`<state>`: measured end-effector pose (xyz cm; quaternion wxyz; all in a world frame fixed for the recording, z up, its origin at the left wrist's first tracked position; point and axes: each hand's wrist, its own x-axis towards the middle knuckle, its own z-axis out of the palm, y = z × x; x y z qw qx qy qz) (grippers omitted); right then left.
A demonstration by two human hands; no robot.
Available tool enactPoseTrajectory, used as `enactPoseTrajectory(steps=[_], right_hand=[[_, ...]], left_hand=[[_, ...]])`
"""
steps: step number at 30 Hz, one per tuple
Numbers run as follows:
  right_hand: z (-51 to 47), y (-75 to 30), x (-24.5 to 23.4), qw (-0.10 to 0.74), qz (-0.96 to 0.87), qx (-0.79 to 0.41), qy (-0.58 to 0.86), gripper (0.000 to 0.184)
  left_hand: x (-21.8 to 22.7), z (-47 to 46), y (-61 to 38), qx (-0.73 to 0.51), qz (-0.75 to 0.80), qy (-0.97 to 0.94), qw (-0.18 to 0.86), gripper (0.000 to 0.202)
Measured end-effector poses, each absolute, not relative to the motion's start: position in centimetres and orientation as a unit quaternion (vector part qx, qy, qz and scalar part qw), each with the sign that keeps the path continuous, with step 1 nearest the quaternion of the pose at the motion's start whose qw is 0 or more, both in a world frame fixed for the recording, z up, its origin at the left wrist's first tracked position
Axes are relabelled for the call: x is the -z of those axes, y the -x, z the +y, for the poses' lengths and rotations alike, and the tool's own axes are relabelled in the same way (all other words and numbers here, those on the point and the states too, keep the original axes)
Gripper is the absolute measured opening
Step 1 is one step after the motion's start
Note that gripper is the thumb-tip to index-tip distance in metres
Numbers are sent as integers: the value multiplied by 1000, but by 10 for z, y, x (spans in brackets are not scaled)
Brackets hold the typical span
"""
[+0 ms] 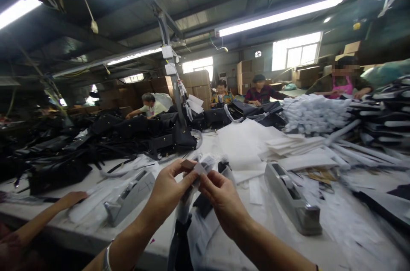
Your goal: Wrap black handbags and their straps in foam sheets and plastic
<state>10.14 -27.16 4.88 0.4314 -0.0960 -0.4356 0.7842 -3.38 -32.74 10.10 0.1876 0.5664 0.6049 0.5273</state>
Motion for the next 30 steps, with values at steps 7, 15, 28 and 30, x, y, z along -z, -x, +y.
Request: enactPoseTrajectory(steps=[7, 15, 28, 30], right_hand=[[-265, -94, -40, 434, -451, -771, 119, 37], [-265, -92, -39, 448, -433, -772, 131, 40], [-269, -84, -46, 465, -383, -786, 141, 39], [-268, -85, -45, 468, -385, -783, 142, 36]], left_hand=[[-104, -335, 32, -503, 656, -545, 142, 31], [-108, -341, 27, -474, 677, -555, 96, 36], [-77, -349, 10, -202, 614, -648, -402, 43], [-70, -349, 3, -193, 630, -638, -399, 47]])
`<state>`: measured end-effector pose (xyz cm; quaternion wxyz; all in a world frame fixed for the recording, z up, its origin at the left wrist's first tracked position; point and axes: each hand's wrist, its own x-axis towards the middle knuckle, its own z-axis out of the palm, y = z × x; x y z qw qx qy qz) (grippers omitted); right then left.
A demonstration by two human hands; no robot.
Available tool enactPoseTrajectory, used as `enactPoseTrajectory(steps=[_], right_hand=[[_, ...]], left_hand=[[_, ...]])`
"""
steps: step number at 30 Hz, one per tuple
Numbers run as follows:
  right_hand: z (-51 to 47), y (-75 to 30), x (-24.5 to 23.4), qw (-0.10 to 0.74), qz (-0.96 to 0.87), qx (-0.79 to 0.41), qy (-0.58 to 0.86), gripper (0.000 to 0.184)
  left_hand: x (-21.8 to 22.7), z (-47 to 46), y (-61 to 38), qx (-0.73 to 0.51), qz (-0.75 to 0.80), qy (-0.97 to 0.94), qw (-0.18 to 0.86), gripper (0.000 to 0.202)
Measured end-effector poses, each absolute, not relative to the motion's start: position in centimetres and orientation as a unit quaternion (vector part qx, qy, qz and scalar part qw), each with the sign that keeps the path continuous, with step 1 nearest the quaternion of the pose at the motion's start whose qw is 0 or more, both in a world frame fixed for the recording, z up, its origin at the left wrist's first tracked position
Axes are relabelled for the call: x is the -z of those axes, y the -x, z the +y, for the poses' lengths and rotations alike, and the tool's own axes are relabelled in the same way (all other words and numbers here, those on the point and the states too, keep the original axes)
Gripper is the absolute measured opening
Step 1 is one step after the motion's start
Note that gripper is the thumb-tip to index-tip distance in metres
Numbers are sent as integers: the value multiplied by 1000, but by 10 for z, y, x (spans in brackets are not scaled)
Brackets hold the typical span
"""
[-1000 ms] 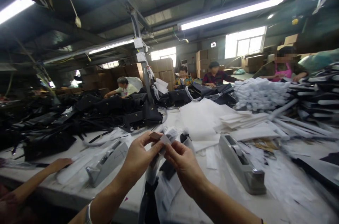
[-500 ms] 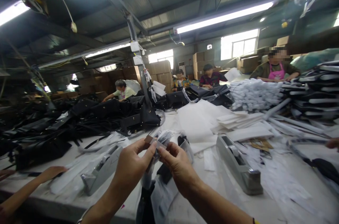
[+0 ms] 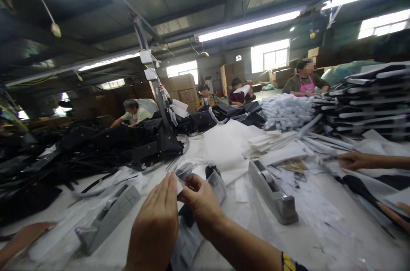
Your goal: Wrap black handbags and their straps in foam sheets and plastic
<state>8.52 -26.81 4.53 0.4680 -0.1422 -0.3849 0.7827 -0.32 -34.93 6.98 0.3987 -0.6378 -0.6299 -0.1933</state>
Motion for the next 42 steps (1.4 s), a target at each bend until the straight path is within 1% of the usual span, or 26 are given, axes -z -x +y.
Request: enactPoseTrajectory(steps=[8, 10, 14, 17, 19, 22, 24, 27, 31, 32, 34, 36, 37, 38, 39, 40, 42], right_hand=[[-274, -99, -46, 453, -442, -772, 67, 26], [-274, -101, -46, 451, -459, -762, 72, 26], [-268, -102, -42, 479, -497, -712, 124, 25], [-260, -106, -40, 486, -508, -698, 139, 27], [-254, -109, -39, 474, -514, -702, 131, 27], [-247, -111, -40, 451, -521, -715, 120, 31], [-243, -111, -40, 442, -521, -719, 126, 32], [-242, -108, -39, 444, -524, -715, 131, 32], [-240, -117, -39, 426, -570, -691, 130, 35], [-235, -125, -38, 429, -599, -662, 137, 34], [-221, -150, -32, 468, -662, -556, 183, 29], [-201, -189, -16, 527, -698, -395, 283, 24], [-190, -211, -6, 543, -698, -312, 348, 22], [-180, -235, 6, 540, -693, -234, 417, 23], [-170, -257, 19, 516, -689, -163, 483, 24], [-162, -278, 32, 473, -685, -110, 543, 25], [-150, -310, 55, 383, -666, -68, 637, 30]], left_hand=[[-59, -345, -1, 197, -693, 600, 349, 52], [-57, -344, -2, 215, -696, 596, 338, 52], [-57, -347, -3, 259, -684, 614, 297, 50], [-69, -351, 5, 309, -679, 635, 200, 48], [-82, -351, 15, 353, -694, 622, 83, 47], [-99, -345, 28, 413, -685, 586, -126, 46], [-104, -340, 30, 451, -662, 559, -212, 49], [-105, -333, 23, 503, -645, 511, -265, 49], [-97, -332, 12, 541, -643, 464, -279, 53], [-95, -332, 12, 546, -647, 454, -279, 55], [-90, -333, 15, 552, -657, 428, -284, 59], [-86, -333, 19, 556, -667, 401, -292, 63], [-85, -333, 21, 558, -671, 389, -295, 65], [-84, -333, 22, 560, -673, 382, -297, 67], [-82, -332, 22, 561, -673, 379, -298, 69], [-82, -332, 23, 563, -672, 379, -297, 70], [-80, -330, 23, 567, -666, 384, -295, 71]])
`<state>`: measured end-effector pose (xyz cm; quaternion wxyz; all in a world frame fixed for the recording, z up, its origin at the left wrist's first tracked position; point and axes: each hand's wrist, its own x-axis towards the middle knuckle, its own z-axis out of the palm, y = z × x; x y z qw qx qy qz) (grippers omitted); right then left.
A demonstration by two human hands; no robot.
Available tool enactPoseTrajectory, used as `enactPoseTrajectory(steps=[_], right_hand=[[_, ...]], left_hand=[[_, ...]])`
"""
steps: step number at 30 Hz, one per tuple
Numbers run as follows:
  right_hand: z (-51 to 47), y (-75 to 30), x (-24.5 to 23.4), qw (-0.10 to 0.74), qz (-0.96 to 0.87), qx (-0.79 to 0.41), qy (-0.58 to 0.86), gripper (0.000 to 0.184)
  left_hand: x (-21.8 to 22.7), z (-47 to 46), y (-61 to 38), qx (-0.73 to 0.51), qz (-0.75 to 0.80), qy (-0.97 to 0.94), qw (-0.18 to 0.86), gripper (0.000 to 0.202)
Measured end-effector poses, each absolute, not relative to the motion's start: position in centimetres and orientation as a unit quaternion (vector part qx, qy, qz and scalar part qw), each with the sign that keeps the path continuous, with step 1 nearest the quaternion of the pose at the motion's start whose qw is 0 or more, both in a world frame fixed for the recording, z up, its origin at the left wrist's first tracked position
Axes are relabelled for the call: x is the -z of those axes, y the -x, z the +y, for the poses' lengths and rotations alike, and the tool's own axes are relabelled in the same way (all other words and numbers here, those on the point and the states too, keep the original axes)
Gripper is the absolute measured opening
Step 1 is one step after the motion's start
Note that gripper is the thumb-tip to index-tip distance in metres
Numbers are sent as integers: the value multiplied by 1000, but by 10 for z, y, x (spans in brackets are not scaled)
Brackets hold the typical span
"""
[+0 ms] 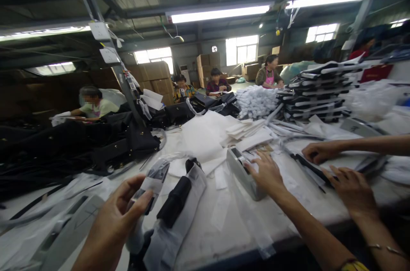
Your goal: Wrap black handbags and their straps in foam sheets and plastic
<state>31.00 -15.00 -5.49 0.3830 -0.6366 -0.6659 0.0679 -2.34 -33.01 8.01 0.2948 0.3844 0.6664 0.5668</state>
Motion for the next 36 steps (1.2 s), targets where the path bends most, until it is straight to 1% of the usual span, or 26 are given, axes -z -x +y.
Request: enactPoseTrajectory(steps=[2, 3, 6, 8, 11, 13, 15, 17, 19, 21, 24, 27, 31, 36], right_hand=[[-144, -328, 70, 317, -659, -113, 673, 37], [-142, -333, 74, 298, -659, -148, 675, 41], [-143, -336, 76, 280, -662, -225, 658, 51], [-147, -335, 70, 317, -640, -266, 647, 55], [-160, -334, 56, 412, -582, -330, 618, 52], [-173, -336, 46, 459, -553, -343, 605, 50], [-188, -341, 41, 482, -530, -360, 597, 51], [-202, -348, 48, 489, -496, -412, 588, 56], [-210, -357, 66, 488, -447, -472, 582, 57], [-213, -364, 89, 488, -396, -507, 591, 54], [-209, -368, 114, 477, -385, -505, 608, 48], [-202, -363, 119, 467, -427, -483, 605, 45], [-198, -366, 125, 470, -439, -473, 602, 43], [-213, -372, 141, 467, -416, -441, 644, 49]], left_hand=[[-78, -328, 24, -569, 660, -392, 295, 69], [-78, -327, 25, -569, 659, -395, 294, 69], [-75, -326, 28, -566, 659, -404, 286, 67], [-75, -327, 30, -565, 660, -405, 286, 66], [-76, -329, 31, -563, 662, -398, 295, 67], [-77, -329, 31, -563, 666, -394, 290, 69], [-78, -329, 30, -566, 669, -389, 284, 71], [-78, -328, 29, -571, 668, -382, 286, 71], [-77, -327, 29, -578, 664, -375, 291, 70], [-76, -326, 29, -585, 661, -370, 290, 70], [-75, -325, 29, -593, 659, -367, 283, 69], [-75, -326, 27, -589, 652, -381, 287, 67], [-77, -329, 24, -586, 651, -386, 289, 68], [-78, -329, 23, -595, 633, -399, 294, 64]])
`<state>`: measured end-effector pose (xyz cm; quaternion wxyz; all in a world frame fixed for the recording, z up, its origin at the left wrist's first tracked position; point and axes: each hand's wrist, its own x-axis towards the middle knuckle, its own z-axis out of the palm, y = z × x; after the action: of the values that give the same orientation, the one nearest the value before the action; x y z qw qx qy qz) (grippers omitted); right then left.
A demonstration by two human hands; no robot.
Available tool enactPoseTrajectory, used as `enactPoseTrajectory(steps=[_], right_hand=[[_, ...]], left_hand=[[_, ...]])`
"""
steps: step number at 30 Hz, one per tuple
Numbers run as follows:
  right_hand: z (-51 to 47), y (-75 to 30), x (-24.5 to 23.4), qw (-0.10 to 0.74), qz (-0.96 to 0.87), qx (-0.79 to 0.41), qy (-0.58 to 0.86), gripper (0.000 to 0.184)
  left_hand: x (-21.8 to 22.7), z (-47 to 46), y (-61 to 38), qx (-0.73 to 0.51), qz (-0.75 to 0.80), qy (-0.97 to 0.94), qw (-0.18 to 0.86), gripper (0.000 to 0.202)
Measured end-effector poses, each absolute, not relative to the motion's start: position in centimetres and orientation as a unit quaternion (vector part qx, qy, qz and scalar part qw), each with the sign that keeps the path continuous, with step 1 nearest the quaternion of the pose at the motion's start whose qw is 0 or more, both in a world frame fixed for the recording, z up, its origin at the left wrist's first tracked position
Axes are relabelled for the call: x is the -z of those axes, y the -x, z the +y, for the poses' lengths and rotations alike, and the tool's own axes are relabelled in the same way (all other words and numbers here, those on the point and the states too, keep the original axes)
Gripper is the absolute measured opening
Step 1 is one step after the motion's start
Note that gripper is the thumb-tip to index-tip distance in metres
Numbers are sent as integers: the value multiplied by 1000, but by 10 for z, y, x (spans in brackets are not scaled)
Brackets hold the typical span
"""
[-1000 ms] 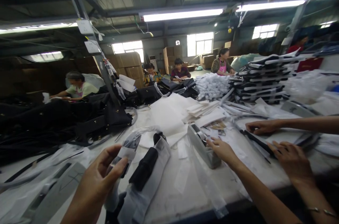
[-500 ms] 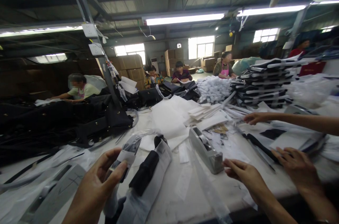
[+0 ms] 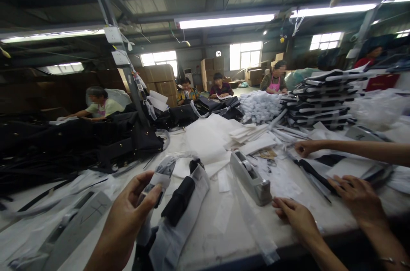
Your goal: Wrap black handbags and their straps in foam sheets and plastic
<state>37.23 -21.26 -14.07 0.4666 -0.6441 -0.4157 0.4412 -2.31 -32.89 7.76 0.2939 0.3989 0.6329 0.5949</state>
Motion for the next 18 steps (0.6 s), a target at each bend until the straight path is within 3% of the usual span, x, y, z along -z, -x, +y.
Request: enactPoseTrajectory(steps=[3, 6, 12, 18], right_hand=[[-230, -352, 122, 481, -451, -396, 639, 52], [-250, -308, 74, 503, -533, -384, 561, 45], [-274, -213, -26, 527, -614, -520, 275, 28], [-267, -153, -46, 484, -620, -587, 191, 31]], left_hand=[[-77, -328, 20, -598, 627, -405, 291, 62], [-76, -326, 16, -602, 620, -417, 283, 59], [-68, -324, 12, -590, 612, -463, 250, 59], [-64, -324, 12, -590, 602, -487, 229, 48]])
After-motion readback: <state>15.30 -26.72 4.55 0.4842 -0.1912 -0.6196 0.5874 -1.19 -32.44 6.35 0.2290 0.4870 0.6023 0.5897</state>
